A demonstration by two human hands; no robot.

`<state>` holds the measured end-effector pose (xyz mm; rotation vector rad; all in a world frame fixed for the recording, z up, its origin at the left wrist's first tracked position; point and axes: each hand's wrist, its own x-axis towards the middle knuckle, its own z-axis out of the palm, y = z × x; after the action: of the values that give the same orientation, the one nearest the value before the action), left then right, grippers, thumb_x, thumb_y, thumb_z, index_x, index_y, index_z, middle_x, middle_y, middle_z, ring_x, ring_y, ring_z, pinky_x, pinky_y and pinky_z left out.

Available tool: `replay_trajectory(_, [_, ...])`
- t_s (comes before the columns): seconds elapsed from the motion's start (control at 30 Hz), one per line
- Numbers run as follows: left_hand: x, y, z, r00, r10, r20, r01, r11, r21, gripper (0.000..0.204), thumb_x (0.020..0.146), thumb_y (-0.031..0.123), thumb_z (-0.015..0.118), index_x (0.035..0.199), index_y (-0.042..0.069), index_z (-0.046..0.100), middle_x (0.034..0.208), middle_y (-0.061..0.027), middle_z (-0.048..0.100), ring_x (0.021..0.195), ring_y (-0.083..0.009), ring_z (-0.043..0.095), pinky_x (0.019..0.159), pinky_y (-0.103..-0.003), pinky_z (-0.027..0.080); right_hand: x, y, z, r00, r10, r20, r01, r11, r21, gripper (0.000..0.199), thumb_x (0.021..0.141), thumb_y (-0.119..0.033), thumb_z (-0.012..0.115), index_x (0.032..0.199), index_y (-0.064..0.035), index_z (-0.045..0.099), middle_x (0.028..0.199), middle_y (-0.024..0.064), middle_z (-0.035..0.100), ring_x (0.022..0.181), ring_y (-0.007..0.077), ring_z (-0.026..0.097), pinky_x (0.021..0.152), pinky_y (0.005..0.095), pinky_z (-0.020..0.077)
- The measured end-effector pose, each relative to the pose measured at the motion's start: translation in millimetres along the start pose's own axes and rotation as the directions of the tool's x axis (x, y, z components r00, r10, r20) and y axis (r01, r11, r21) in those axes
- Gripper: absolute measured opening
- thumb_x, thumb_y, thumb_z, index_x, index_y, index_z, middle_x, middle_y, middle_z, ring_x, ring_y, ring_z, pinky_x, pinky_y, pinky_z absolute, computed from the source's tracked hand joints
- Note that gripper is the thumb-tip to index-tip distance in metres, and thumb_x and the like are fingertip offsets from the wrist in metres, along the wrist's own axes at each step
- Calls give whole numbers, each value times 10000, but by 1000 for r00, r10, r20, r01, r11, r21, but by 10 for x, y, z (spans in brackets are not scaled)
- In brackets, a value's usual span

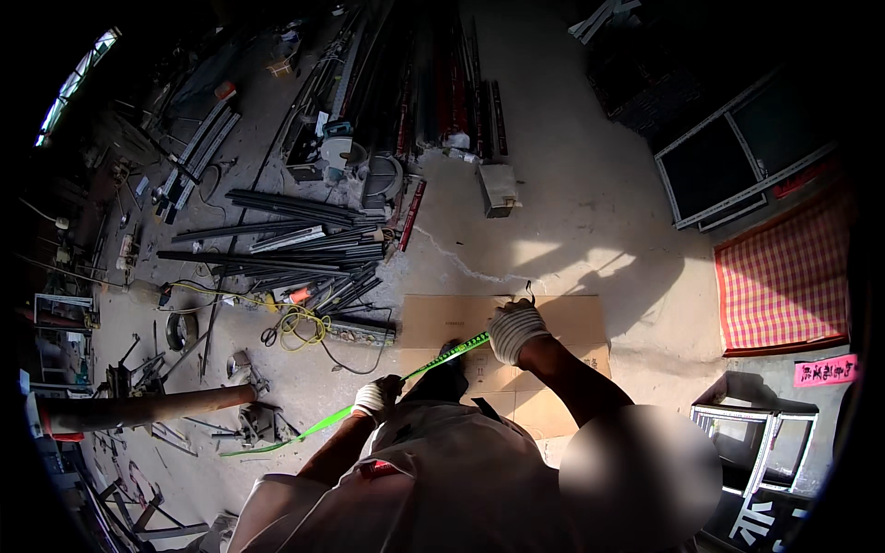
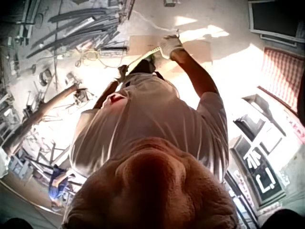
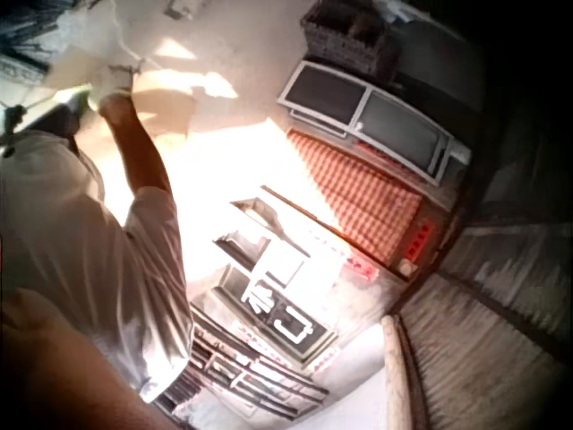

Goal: The person measures a large window frame using a flexible tape measure, then retrieves and measures additional aluminum profiles on the floor. The person handles the frame and profiles with gloved hands, recording dimensions and organizing materials.

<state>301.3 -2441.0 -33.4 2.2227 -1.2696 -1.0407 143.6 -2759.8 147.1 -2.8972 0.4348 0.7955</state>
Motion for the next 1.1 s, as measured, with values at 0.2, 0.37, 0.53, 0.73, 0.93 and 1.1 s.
replay_trajectory(0.2, [888,253,-456,996,-20,-90,19,1000,-18,190,981,256,530,1042,89,597,964,-160,703,908,-395,653,736,-480,505,549,1059,-539,993,29,-111,-39,995,-91,213,884,-182,520,963,-81,691,971,127,665,982,282,635,889,447,467])
replay_trajectory(0.37, [1459,45,-572,983,-75,-165,58,993,-104,165,885,88,560,1033,90,633,963,-161,682,911,-370,653,740,-429,510,1197,1787,-915,992,39,-117,-58,984,-169,202,875,-146,541,1001,-112,695,1006,102,669,983,260,647,861,424,468])
replay_trajectory(0.53, [2061,-50,-508,962,-135,-238,124,990,-63,146,860,58,540,970,90,631,927,-183,666,883,-391,637,715,-437,492,2103,2554,-1125,990,-49,-132,19,974,-224,187,894,-162,532,986,-106,686,1001,99,671,982,257,646,843,415,473])
replay_trajectory(0.73, [3210,113,-310,922,-261,-286,251,965,-69,125,886,76,508,934,82,623,937,-188,664,909,-404,639,743,-444,502,3511,3432,-1246,960,-184,-210,122,953,-278,181,917,-180,525,975,-117,684,984,82,661,967,238,637,859,404,463])
replay_trajectory(0.93, [3912,484,-671,897,-358,-260,359,932,-47,155,918,129,508,1017,85,619,998,-191,671,949,-404,643,761,-475,508,4578,4307,-1455,920,-311,-239,257,939,-230,143,882,-224,568,843,-121,660,872,86,647,880,278,634,785,441,485])
replay_trajectory(1.1, [4478,515,-941,864,-454,-217,437,891,-125,183,954,148,490,1033,69,635,1002,-190,675,969,-390,643,801,-459,511,5539,4653,-1886,921,-329,-210,271,925,-265,196,885,-263,566,960,-118,675,986,102,653,980,285,628,818,456,470])
